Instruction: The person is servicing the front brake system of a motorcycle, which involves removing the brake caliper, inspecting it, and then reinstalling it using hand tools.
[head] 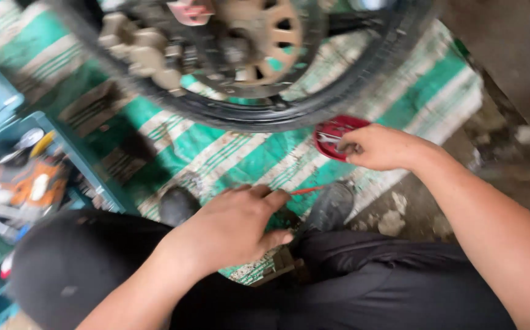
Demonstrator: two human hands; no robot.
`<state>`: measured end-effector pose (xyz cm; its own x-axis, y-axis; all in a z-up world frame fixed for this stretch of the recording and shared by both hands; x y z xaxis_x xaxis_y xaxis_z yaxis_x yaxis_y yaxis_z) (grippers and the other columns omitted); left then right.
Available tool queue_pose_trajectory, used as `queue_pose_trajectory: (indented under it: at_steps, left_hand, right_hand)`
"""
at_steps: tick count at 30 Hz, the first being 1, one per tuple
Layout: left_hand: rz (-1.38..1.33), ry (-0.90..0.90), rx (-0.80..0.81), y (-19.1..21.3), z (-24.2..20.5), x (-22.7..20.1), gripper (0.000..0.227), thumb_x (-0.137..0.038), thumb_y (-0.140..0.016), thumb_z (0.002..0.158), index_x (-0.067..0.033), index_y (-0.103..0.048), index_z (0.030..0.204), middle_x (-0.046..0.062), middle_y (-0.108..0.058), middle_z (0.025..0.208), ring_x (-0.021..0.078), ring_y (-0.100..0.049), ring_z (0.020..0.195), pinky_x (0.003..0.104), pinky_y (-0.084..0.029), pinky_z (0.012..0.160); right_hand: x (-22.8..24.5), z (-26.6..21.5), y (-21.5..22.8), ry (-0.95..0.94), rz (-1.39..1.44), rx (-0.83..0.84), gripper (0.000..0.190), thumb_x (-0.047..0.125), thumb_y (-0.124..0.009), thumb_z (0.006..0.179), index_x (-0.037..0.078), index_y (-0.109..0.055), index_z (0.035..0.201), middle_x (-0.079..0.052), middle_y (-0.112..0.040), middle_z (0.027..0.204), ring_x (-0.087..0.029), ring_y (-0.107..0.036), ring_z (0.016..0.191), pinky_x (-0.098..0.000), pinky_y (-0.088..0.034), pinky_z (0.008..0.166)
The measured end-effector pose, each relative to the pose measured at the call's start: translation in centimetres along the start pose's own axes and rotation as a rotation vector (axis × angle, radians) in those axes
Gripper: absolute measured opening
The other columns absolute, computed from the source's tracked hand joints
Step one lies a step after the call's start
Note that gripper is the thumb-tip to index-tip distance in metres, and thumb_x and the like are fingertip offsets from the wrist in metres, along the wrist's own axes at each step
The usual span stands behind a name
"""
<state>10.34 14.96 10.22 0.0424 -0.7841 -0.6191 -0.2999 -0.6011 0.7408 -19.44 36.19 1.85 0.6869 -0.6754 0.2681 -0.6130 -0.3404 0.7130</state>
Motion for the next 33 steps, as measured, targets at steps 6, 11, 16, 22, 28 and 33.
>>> queue_pose_trajectory:
  at_steps: [6,11,16,22,28,33]
  left_hand:
    - [0.059,0.093,-0.508,5.1,-6.8,3.0,0.071,-0.050,-0.081,0.091,-0.0053,-0.065,0.143,0.017,-0.073,0.124,0.0466,-0.071,0.105,0.057,-0.056,0.089]
    - [-0.270,0.200,-1.285,4.6,-17.6,7.0,0.043,-0.021,-0.079,0.096,-0.0015,-0.069,0.133,0.012,-0.078,0.120,0.0281,-0.076,0.104,0.038,-0.062,0.094]
    - [-0.428,0.770,-1.523,-6.8,-26.2,21.2,0.029,-0.019,-0.077,0.097,-0.0052,-0.077,0.123,0.010,-0.082,0.107,0.0223,-0.079,0.093,0.035,-0.062,0.077]
    - [-0.611,1.194,-1.444,-17.5,-31.1,28.9,0.029,-0.016,-0.073,0.099,-0.0045,-0.079,0.125,0.011,-0.085,0.104,0.0252,-0.080,0.091,0.039,-0.062,0.083]
    - [-0.449,1.365,-1.324,-19.4,-30.9,32.3,0.039,-0.014,-0.078,0.099,-0.0031,-0.073,0.136,0.014,-0.072,0.125,0.0316,-0.073,0.103,0.045,-0.061,0.096]
    - [-0.195,1.330,-1.434,-22.8,-31.2,34.7,0.041,-0.011,-0.078,0.094,-0.0070,-0.073,0.134,0.015,-0.070,0.127,0.0358,-0.066,0.116,0.047,-0.054,0.105]
  right_hand:
    - [7.3,2.6,2.5,0.157,-0.050,-0.029,0.042,0.025,-0.075,0.088,0.023,-0.082,0.129,0.004,-0.092,0.105,-0.015,-0.083,0.084,-0.0320,-0.068,0.082]
    - [6.2,5.9,3.1,0.086,-0.142,0.007,0.040,0.029,-0.081,0.093,0.023,-0.084,0.133,0.004,-0.098,0.107,-0.014,-0.089,0.083,-0.0296,-0.071,0.081]
    - [-1.4,12.1,1.3,0.130,0.057,-0.137,0.052,0.007,-0.090,0.088,0.002,-0.083,0.139,-0.017,-0.094,0.126,-0.029,-0.092,0.107,-0.0418,-0.073,0.095]
    - [1.2,12.4,0.4,0.138,0.074,-0.194,0.050,-0.004,-0.087,0.088,-0.009,-0.082,0.138,-0.030,-0.094,0.104,-0.039,-0.091,0.086,-0.0468,-0.073,0.084]
    - [4.1,11.2,0.7,0.046,-0.199,-0.180,0.052,0.018,-0.093,0.088,0.013,-0.086,0.139,-0.009,-0.101,0.109,-0.023,-0.096,0.083,-0.0345,-0.076,0.078]
    - [4.1,11.7,0.7,0.054,-0.117,-0.168,0.050,0.010,-0.090,0.092,0.004,-0.084,0.141,-0.018,-0.097,0.118,-0.030,-0.095,0.095,-0.0400,-0.075,0.087]
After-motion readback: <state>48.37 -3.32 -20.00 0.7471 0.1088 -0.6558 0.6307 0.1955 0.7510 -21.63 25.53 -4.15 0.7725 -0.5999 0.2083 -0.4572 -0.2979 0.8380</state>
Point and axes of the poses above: each hand's wrist, its own z-axis towards the middle knuckle, its own y-axis out of the back of the hand, x = y × z, the point moved 1 cm from there along z, towards the middle knuckle
